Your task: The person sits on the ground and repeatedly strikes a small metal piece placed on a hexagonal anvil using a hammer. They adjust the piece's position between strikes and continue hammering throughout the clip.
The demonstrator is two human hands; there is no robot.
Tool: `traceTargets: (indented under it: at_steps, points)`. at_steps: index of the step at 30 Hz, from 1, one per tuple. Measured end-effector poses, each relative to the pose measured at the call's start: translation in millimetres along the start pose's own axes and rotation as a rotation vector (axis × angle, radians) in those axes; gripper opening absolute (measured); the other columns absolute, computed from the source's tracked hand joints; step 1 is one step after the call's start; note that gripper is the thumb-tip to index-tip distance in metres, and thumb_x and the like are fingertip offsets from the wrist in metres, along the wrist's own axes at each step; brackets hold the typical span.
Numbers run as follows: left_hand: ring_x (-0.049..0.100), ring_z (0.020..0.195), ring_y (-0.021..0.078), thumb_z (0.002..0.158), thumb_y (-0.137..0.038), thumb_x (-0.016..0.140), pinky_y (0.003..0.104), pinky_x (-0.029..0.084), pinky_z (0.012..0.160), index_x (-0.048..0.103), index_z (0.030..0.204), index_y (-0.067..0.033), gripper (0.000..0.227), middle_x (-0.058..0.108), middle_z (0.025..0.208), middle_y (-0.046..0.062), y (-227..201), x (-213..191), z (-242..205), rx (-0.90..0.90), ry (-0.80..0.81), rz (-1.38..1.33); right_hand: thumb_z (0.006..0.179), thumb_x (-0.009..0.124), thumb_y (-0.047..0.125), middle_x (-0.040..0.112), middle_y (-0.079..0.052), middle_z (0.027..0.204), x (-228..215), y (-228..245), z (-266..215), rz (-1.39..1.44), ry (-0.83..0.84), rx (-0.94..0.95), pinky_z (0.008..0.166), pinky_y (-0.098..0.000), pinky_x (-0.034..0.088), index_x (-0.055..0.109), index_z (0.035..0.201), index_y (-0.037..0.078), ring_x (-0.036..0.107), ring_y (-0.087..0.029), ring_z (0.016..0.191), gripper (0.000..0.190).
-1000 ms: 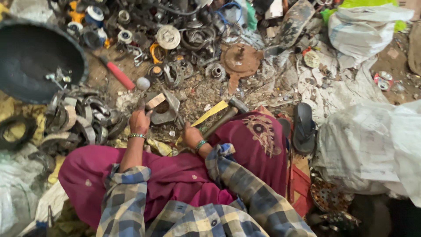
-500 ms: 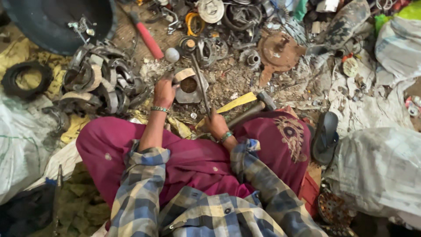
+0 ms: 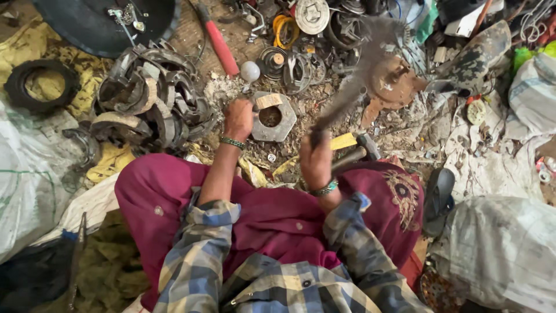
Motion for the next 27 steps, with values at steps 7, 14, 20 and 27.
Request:
traceTargets:
  at_steps: [7,14,20,27]
  points:
    - [0.073,0.085,0.0377,0.092,-0.011,0.059,0.046,0.057,0.072,0.077,0.087,-0.0025,0.020,0.072,0.092,0.025,-3,1,12,-0.036,-0.036,0.029,0.096,0.061,0.018,0.065,-0.017,0.067,32,-29,-24,-0.509,0.359,0.179,0.046,-0.0422,0.052,0.044,0.134,-0.009,0.064,-0.031,0.055,0.050]
    - [0.071,0.090,0.0393,0.098,-0.013,0.055,0.047,0.056,0.079,0.075,0.094,-0.0012,0.024,0.073,0.098,0.023,2,13,1,0.047,-0.187,-0.077,0.107,0.056,0.022,0.063,-0.006,0.067,-31,59,-4,-0.188,-0.004,0.081,0.046,-0.0339,0.048,0.047,0.123,-0.004,0.061,-0.016,0.052,0.032]
    - [0.070,0.095,0.0390,0.086,-0.012,0.058,0.046,0.056,0.083,0.075,0.088,-0.0035,0.020,0.073,0.096,0.022,4,30,-1,0.139,-0.164,-0.026,0.103,0.058,0.023,0.062,-0.011,0.069,41,-42,-27,-0.553,0.232,0.011,0.043,-0.0370,0.048,0.049,0.119,-0.003,0.058,-0.023,0.049,0.032]
    - [0.070,0.095,0.0401,0.096,-0.009,0.055,0.047,0.057,0.082,0.074,0.093,-0.0006,0.021,0.072,0.101,0.024,9,24,-4,-0.115,-0.020,-0.173,0.109,0.049,0.027,0.059,-0.003,0.066,-3,-39,-21,-0.363,0.208,0.443,0.038,-0.0302,0.051,0.048,0.123,0.001,0.056,-0.014,0.047,0.029]
Point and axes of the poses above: each hand's wrist, its own z-axis towards the middle knuckle, its own x-axis out of the palm, y = z × x, the point moved 10 cm from there along z, towards the middle knuckle
